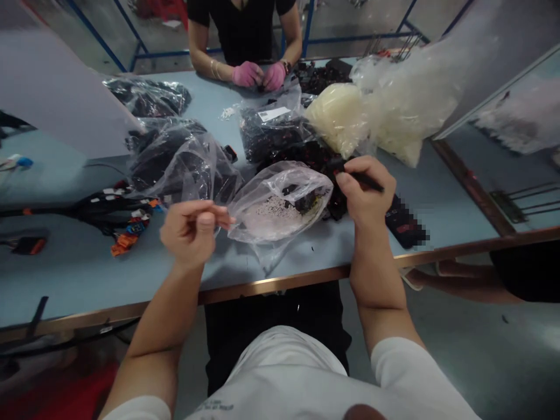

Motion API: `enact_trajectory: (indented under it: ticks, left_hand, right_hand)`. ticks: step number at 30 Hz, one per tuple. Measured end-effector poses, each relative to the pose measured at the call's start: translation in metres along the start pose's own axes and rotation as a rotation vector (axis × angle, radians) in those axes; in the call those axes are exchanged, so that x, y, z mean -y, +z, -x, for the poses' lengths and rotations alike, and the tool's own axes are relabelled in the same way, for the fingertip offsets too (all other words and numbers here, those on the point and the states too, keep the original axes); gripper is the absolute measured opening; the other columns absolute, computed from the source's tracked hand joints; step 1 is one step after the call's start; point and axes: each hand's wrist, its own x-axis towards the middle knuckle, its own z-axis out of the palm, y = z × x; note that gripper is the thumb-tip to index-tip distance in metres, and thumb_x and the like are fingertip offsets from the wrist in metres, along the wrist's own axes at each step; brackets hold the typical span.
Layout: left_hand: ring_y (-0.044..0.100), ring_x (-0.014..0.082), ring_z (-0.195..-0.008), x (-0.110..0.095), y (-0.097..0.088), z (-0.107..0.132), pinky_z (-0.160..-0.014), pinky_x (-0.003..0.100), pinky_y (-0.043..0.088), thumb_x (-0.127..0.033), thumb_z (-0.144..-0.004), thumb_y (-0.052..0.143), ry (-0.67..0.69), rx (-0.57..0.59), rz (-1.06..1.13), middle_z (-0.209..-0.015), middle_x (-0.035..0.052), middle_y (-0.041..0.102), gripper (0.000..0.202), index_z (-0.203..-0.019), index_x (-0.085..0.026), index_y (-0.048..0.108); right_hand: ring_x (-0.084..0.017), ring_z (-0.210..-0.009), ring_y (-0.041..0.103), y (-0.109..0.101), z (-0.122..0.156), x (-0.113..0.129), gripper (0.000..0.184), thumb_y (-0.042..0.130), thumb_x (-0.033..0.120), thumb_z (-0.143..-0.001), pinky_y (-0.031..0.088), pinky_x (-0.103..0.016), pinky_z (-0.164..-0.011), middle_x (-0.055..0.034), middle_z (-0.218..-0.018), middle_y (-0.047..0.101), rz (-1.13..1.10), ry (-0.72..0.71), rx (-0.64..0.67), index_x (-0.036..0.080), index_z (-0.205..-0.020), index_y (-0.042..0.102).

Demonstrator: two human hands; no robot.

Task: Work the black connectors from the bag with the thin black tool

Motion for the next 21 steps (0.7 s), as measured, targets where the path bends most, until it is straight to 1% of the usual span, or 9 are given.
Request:
enact_trajectory:
  ticks: [3, 5, 8, 11, 12, 14, 15, 18, 21]
  left_hand:
    - [0.066, 0.0083, -0.053, 0.01, -0.016, -0.022, -0.051, 0.023, 0.05, -0.05, -0.105, 0.067, 0.041, -0.251, -0.163, -0.078, -0.0048, 0.076, 0.029, -0.101, -0.022, 0.069]
    - [0.069, 0.0095, -0.059, 0.026, -0.03, -0.036, -0.058, 0.025, 0.052, -0.047, -0.102, 0.07, 0.026, -0.243, -0.396, -0.085, -0.0034, 0.077, 0.027, -0.097, -0.02, 0.071]
    - [0.077, 0.0197, -0.085, 0.053, -0.048, -0.047, -0.081, 0.035, 0.06, -0.032, -0.099, 0.068, -0.064, 0.044, -0.746, -0.095, -0.0003, 0.081, 0.013, -0.101, -0.022, 0.076]
    - [0.077, 0.0276, -0.108, 0.068, -0.047, -0.046, -0.1, 0.041, 0.059, -0.016, -0.095, 0.06, -0.163, 0.47, -0.907, -0.113, 0.0083, 0.083, 0.026, -0.111, -0.021, 0.079]
    - [0.076, 0.0296, -0.114, 0.07, -0.044, -0.044, -0.105, 0.043, 0.058, -0.014, -0.094, 0.058, -0.179, 0.604, -0.933, -0.121, 0.0114, 0.082, 0.031, -0.115, -0.02, 0.08]
    - [0.07, 0.0327, -0.129, 0.07, -0.035, -0.039, -0.113, 0.045, 0.053, -0.01, -0.091, 0.058, -0.178, 0.801, -0.963, -0.14, 0.0146, 0.075, 0.041, -0.125, -0.019, 0.078]
    - [0.068, 0.0341, -0.132, 0.069, -0.031, -0.037, -0.114, 0.047, 0.052, -0.009, -0.091, 0.056, -0.179, 0.828, -0.993, -0.147, 0.0146, 0.071, 0.046, -0.131, -0.021, 0.076]
    - [0.07, 0.0354, -0.124, 0.063, -0.025, -0.034, -0.108, 0.048, 0.053, -0.011, -0.094, 0.054, -0.211, 0.845, -1.061, -0.148, 0.0157, 0.068, 0.05, -0.138, -0.025, 0.072]
    - [0.074, 0.0323, -0.11, 0.059, -0.025, -0.034, -0.098, 0.043, 0.056, -0.012, -0.096, 0.054, -0.257, 0.865, -1.096, -0.135, 0.0165, 0.072, 0.043, -0.132, -0.023, 0.075]
  right_hand:
    - [-0.031, -0.107, 0.067, 0.002, -0.01, -0.01, 0.026, 0.068, 0.051, -0.098, 0.056, -0.051, -0.101, -0.0111, -0.102, 0.071, 0.307, -0.023, -0.023, 0.025, -0.098, 0.073]
    - [-0.031, -0.111, 0.067, 0.004, -0.011, -0.01, 0.027, 0.063, 0.049, -0.102, 0.056, -0.05, -0.102, -0.0133, -0.104, 0.072, 0.434, -0.051, 0.006, 0.024, -0.102, 0.073]
    - [-0.03, -0.103, 0.068, 0.003, -0.003, 0.005, 0.034, 0.054, 0.051, -0.107, 0.057, -0.048, -0.097, -0.0122, -0.098, 0.074, 0.41, -0.143, -0.101, 0.024, -0.098, 0.074]
    - [-0.024, -0.076, 0.066, -0.003, 0.008, 0.034, 0.04, 0.053, 0.049, -0.108, 0.057, -0.044, -0.078, -0.0046, -0.073, 0.067, 0.067, -0.336, -0.128, 0.028, -0.079, 0.072]
    - [-0.021, -0.063, 0.06, -0.003, 0.009, 0.044, 0.044, 0.051, 0.047, -0.109, 0.055, -0.041, -0.068, -0.0018, -0.064, 0.062, -0.102, -0.412, -0.033, 0.029, -0.073, 0.07]
    - [-0.02, -0.061, 0.059, 0.001, 0.009, 0.065, 0.048, 0.053, 0.052, -0.107, 0.053, -0.039, -0.062, -0.0022, -0.067, 0.065, -0.216, -0.513, 0.425, 0.029, -0.07, 0.07]
    - [-0.021, -0.069, 0.063, 0.007, 0.008, 0.073, 0.047, 0.056, 0.053, -0.106, 0.055, -0.04, -0.067, -0.0044, -0.074, 0.069, -0.108, -0.535, 0.632, 0.028, -0.068, 0.07]
    - [-0.025, -0.088, 0.067, 0.037, 0.006, 0.086, 0.038, 0.055, 0.039, -0.107, 0.056, -0.041, -0.082, -0.0111, -0.093, 0.075, 0.33, -0.481, 0.898, 0.024, -0.078, 0.074]
    - [-0.025, -0.093, 0.071, 0.07, 0.008, 0.081, 0.035, 0.043, 0.019, -0.106, 0.055, -0.036, -0.078, -0.0144, -0.117, 0.076, 0.712, -0.298, 1.122, 0.02, -0.122, 0.075]
